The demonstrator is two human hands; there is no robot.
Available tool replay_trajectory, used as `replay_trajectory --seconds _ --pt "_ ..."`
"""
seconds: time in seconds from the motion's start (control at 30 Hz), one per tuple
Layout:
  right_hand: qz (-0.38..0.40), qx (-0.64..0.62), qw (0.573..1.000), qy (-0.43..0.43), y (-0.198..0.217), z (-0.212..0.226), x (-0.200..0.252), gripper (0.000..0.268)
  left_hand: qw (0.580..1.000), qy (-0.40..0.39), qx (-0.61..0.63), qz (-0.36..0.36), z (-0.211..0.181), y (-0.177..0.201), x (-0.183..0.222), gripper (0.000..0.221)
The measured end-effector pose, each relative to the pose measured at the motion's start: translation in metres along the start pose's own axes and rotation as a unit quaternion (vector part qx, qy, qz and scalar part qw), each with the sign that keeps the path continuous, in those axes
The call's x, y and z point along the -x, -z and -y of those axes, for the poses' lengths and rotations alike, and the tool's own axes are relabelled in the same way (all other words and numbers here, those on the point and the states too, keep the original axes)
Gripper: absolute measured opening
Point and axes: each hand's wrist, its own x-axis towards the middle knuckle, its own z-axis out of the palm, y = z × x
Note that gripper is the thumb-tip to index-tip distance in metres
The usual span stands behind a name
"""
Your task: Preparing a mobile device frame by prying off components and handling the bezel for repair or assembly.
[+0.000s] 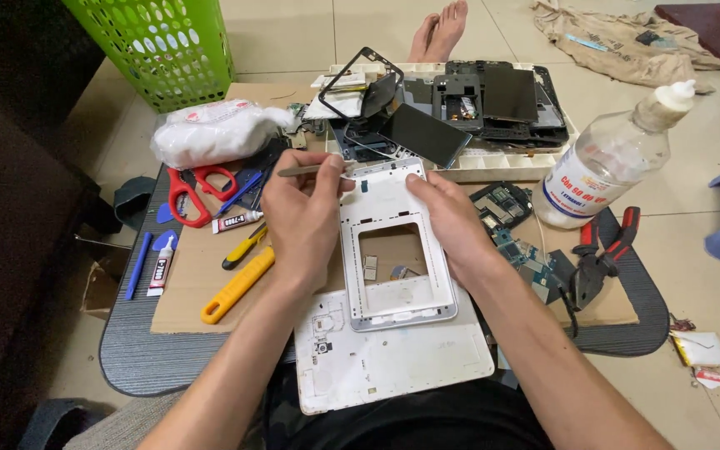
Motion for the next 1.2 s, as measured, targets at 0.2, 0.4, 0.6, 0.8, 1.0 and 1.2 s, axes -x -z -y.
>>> replay_trajectory --seconds 0.2,0.4,0.6,0.8,1.0,1.2 --pt "0.037 0.0 0.997 0.068 -0.01 0.005 0.015 0.054 0.997 -0.009 -0.057 0.057 0.011 -0.002 0.003 0.013" --pt "0.046 0.072 0.994 0.073 -0.006 0.002 0.01 0.047 0.995 0.002 -0.064 0.072 0.014 -0.001 0.003 0.014" --pt "0.063 0.158 0.982 0.08 -0.005 0.008 0.007 0.041 0.993 0.013 -0.068 0.092 0.014 0.002 0.0 0.015" --pt "0.087 0.244 0.962 0.089 -0.002 0.012 0.005 0.037 0.991 0.026 -0.076 0.104 0.014 0.016 -0.009 0.016" --pt "0.107 0.335 0.931 0.103 0.003 0.034 -0.007 0.034 0.99 0.034 -0.075 0.114 0.011 0.024 -0.016 0.016" --pt "0.123 0.421 0.892 0.109 0.013 0.049 -0.019 0.033 0.988 0.046 -0.073 0.129 0.012 0.024 -0.017 0.017"
